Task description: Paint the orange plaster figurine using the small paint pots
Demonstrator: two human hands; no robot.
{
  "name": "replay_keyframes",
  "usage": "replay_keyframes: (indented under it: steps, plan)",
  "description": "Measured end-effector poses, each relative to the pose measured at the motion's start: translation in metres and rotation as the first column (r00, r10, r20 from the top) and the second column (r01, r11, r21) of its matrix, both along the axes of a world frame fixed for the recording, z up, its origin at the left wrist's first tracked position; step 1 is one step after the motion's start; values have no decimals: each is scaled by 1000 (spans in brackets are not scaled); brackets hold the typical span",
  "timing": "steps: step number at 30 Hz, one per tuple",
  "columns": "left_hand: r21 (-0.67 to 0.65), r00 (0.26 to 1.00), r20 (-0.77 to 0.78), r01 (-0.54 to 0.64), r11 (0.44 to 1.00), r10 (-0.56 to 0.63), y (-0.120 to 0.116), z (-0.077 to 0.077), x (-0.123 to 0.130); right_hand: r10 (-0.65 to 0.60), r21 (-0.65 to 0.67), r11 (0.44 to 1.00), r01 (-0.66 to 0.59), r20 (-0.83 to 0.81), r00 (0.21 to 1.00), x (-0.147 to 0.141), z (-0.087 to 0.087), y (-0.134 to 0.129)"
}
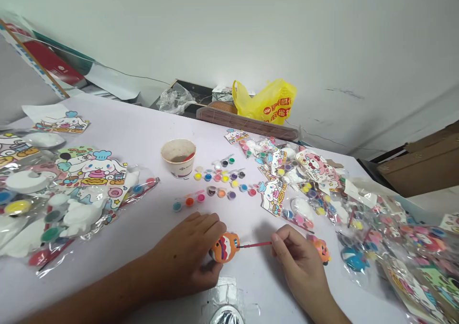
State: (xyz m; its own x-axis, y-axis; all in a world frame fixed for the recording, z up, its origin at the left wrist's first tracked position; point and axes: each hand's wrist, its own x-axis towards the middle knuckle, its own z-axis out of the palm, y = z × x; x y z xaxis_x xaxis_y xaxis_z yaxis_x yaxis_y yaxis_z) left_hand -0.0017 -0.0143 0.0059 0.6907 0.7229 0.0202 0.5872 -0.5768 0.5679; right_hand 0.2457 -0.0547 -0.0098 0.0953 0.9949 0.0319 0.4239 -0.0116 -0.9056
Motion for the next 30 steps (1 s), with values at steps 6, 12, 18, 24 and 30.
replay_keyframes:
  steps: [6,12,18,24,30]
  plan:
    - [-6,1000,0,12,1000,-12,0,1,0,6,-6,1000,-6,23,1000,1,0,2]
    - [-27,1000,1,12,1000,-12,0,0,-1,3,-36,999,-1,36,999,2,-3,3]
    - [-29,1000,-3,10,1000,-10,2,0,0,-4,-41,999,5,42,999,0,-1,3]
    - [-23,1000,0,7,1000,-7,1,-1,0,6,-46,999,-4,47,999,0,-1,3]
    - [-20,1000,-11,9,1000,-9,2,-1,0,2,-49,999,0,56,998,1,0,2]
